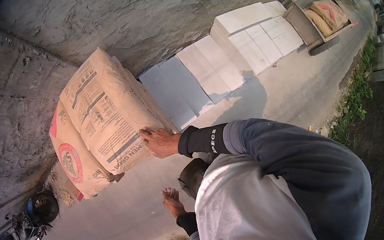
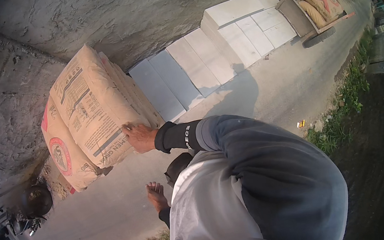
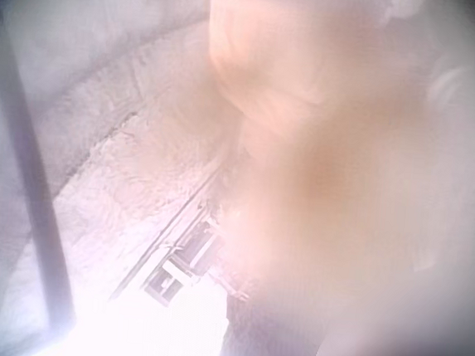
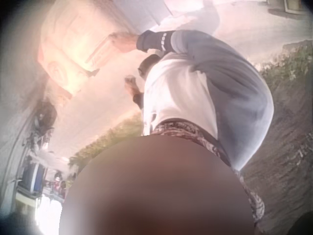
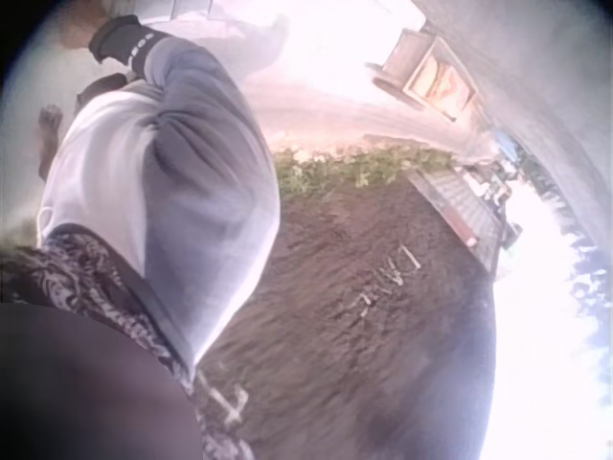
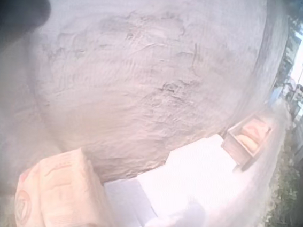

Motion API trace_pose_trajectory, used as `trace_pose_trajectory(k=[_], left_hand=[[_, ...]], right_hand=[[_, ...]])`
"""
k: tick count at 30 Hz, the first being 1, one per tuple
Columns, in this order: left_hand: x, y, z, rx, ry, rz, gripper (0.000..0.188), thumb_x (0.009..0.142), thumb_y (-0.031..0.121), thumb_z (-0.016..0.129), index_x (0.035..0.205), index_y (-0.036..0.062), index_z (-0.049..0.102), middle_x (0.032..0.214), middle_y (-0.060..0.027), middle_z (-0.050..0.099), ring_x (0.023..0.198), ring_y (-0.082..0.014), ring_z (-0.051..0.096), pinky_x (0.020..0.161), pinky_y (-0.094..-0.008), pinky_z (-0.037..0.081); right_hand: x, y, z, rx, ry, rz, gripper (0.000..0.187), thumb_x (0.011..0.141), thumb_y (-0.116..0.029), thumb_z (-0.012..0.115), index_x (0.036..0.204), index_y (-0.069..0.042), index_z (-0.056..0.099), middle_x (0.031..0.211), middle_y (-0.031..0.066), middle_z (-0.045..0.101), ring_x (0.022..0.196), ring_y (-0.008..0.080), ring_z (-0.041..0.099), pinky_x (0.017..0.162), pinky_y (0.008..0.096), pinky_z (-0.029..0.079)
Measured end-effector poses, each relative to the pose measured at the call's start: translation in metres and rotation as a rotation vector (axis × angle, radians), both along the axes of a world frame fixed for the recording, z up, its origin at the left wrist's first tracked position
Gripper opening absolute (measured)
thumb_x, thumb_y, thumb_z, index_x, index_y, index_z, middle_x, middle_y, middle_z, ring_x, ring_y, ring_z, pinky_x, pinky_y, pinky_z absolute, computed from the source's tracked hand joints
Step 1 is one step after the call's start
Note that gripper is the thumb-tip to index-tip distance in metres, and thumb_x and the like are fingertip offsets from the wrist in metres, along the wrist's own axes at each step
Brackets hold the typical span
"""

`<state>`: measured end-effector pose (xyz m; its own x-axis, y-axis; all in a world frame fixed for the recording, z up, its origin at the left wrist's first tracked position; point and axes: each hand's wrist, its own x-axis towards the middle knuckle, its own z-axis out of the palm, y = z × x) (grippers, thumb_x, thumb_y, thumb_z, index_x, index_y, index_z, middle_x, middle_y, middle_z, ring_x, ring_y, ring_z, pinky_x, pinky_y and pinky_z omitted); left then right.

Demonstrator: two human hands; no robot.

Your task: The person lifts several cement bags from a stack and places them onto a hand truck. They then push the hand truck along a narrow street and into a construction site, where they unload the bags.

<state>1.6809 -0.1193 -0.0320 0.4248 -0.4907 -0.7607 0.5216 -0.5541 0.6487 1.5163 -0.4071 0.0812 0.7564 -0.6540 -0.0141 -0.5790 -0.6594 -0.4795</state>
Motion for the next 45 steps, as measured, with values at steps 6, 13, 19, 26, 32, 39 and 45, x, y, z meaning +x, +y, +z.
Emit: trace_pose_trajectory(k=[6,13,19,26,32,39,45], left_hand=[[0.061,-0.09,0.04,-0.089,-0.306,0.059,0.072,0.102,0.05,0.048,0.145,-0.0066,0.04,0.14,-0.0207,0.049,0.125,-0.0307,0.05,0.107,-0.0442,0.04],[0.157,-0.181,0.058,-0.33,-0.757,-0.182,0.062,0.105,0.042,0.047,0.139,-0.0092,0.044,0.139,-0.0232,0.051,0.124,-0.0293,0.051,0.108,-0.041,0.037],[0.195,-0.227,0.032,-0.406,-0.319,-0.197,0.077,0.099,0.053,0.051,0.15,-0.0007,0.031,0.144,-0.0214,0.044,0.128,-0.04,0.047,0.091,-0.0644,0.047],[0.229,-0.224,-0.002,-0.495,-0.766,-0.554,0.075,0.098,0.059,0.049,0.145,0.0029,0.04,0.145,-0.0219,0.042,0.126,-0.0361,0.049,0.085,-0.0551,0.053],[0.221,-0.229,0.034,-0.391,-0.095,-0.354,0.089,0.092,0.056,0.062,0.148,-0.0055,0.032,0.144,-0.0184,0.047,0.127,-0.03,0.051,0.107,-0.0407,0.041],[0.192,-0.222,0.046,-0.5,-0.19,-0.38,0.069,0.102,0.054,0.046,0.135,-0.0059,0.047,0.127,-0.0142,0.06,0.111,-0.0239,0.061,0.094,-0.0355,0.048],[0.193,-0.214,0.002,-0.268,-0.029,-0.18,0.079,0.099,0.063,0.042,0.143,-0.0023,0.04,0.127,-0.0161,0.058,0.112,-0.0291,0.062,0.087,-0.039,0.05]], right_hand=[[-0.005,-0.003,0.001,0.163,-0.06,-0.103,0.034,0.081,-0.011,0.067,0.105,0.012,0.065,0.14,0.026,0.041,0.125,0.0373,0.053,0.091,0.0484,0.052],[-0.007,0.001,-0.004,0.086,-0.223,-0.196,0.045,0.074,-0.01,0.078,0.113,0.008,0.065,0.148,0.0205,0.043,0.119,0.0348,0.06,0.097,0.0439,0.051],[0.012,0.002,0.011,0.276,-0.149,-0.287,0.047,0.085,-0.018,0.068,0.126,0.003,0.06,0.147,0.0162,0.046,0.129,0.0315,0.053,0.103,0.0406,0.047],[0.012,-0.014,0.002,0.291,-0.344,-0.751,0.049,0.092,-0.028,0.064,0.132,-0.001,0.057,0.145,0.0153,0.047,0.129,0.032,0.05,0.109,0.0415,0.041],[0.007,-0.017,-0.03,0.415,-0.355,-1.095,0.073,0.095,-0.048,0.058,0.142,0.006,0.043,0.14,0.0248,0.046,0.132,0.0384,0.044,0.112,0.0439,0.038],[-0.001,-0.019,-0.059,0.55,-0.325,-1.024,0.081,0.096,-0.055,0.054,0.143,0.009,0.04,0.14,0.0299,0.048,0.135,0.0406,0.042,0.113,0.0448,0.036],[-0.009,-0.035,-0.077,0.425,-0.26,-0.915,0.07,0.095,-0.045,0.057,0.142,0.004,0.043,0.134,0.0276,0.052,0.128,0.0408,0.047,0.107,0.0464,0.042]])
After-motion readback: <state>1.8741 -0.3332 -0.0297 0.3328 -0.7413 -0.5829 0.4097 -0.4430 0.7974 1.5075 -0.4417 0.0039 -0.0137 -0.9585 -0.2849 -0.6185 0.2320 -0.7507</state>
